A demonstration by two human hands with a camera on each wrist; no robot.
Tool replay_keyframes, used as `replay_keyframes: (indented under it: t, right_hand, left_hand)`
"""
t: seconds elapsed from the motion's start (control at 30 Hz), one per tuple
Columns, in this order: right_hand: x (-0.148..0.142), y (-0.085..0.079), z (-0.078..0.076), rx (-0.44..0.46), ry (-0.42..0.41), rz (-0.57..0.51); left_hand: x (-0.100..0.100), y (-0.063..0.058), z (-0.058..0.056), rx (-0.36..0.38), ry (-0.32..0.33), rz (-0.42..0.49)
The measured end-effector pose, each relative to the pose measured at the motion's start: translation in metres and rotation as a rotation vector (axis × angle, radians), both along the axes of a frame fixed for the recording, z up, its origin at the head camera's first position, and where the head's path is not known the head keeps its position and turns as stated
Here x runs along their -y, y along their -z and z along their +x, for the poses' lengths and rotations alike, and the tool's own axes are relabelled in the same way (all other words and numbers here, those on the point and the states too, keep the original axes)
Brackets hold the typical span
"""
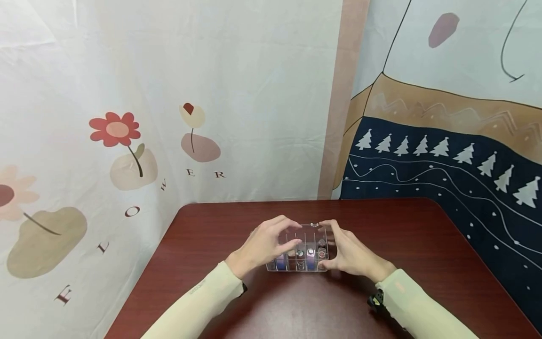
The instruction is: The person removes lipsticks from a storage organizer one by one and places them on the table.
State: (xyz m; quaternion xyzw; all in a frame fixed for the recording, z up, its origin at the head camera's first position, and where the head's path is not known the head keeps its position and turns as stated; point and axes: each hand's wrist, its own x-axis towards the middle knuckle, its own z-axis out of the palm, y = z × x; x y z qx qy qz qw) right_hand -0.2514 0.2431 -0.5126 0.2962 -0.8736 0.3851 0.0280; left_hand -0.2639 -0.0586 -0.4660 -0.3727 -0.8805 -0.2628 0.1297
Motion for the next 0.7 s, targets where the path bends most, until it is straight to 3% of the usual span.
replay_keyframes:
  t: [0.33,0.7]
  right_hand:
    - [-0.001,-0.003,0.001,0.005,-0.013,0.004]
    - [-0.002,-0.004,0.0,-0.043,-0.016,0.014]
  left_hand:
    - [-0.023,0.002,-0.005,0.045,0.065,-0.034]
    - [-0.046,0.008,-0.013,0.045,0.106,-0.076]
